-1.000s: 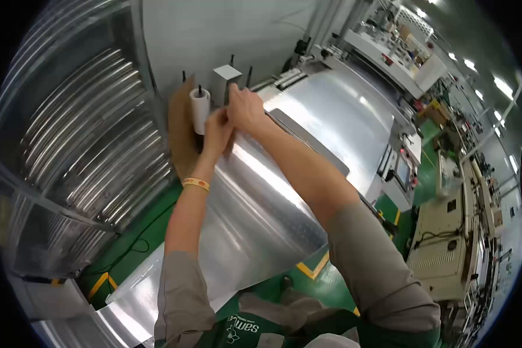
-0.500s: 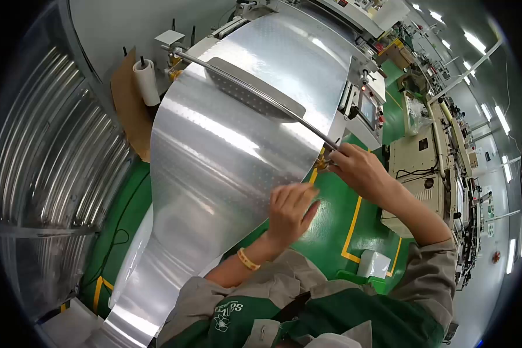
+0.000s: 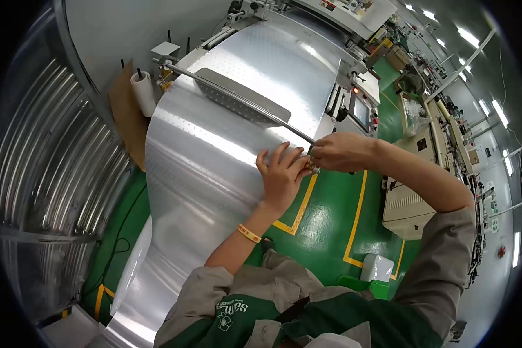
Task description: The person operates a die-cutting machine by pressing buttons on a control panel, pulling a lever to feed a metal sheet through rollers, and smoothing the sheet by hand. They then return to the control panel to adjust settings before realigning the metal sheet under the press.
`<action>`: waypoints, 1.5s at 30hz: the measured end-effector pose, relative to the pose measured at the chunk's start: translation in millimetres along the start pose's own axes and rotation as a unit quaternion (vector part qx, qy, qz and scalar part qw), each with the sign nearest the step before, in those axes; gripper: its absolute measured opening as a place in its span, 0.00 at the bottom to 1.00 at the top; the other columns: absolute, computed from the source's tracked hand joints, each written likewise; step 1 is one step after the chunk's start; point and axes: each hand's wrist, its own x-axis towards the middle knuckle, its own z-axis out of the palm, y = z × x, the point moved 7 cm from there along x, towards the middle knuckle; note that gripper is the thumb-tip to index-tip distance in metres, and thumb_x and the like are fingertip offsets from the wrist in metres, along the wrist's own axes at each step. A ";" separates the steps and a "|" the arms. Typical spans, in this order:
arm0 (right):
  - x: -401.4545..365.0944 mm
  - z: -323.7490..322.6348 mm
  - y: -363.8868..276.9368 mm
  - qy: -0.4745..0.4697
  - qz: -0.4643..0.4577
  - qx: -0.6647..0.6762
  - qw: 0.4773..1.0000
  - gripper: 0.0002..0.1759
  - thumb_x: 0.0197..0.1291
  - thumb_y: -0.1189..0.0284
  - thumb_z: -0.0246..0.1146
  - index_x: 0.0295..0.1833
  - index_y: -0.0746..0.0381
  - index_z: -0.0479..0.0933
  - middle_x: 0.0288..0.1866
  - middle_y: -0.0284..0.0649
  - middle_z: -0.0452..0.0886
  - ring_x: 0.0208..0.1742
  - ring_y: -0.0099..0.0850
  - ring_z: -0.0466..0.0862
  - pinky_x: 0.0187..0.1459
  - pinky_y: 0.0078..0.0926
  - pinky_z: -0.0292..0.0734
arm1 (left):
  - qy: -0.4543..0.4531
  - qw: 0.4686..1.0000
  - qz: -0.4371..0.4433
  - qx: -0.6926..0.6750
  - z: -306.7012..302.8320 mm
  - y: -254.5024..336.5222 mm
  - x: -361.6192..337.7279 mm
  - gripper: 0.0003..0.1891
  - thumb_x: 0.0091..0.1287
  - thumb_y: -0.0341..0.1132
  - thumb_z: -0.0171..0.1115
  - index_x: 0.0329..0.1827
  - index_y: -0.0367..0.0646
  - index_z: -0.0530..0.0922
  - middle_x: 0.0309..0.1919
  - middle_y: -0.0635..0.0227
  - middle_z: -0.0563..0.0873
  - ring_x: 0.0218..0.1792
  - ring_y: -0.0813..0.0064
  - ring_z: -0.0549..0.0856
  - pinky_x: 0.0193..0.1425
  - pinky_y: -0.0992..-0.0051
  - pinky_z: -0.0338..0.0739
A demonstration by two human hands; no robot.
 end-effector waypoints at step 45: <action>-15.3 7.2 -18.0 0.113 0.317 -0.037 0.941 0.07 0.51 0.74 0.61 0.30 0.69 0.78 0.32 0.45 0.77 0.38 0.38 0.81 0.38 0.32 0.78 | -0.022 1.000 -0.002 -0.013 2.3 0.3 -2.9 0.13 0.56 0.37 0.69 0.44 0.49 0.81 0.51 0.76 0.81 0.61 0.69 0.72 0.68 0.55 0.48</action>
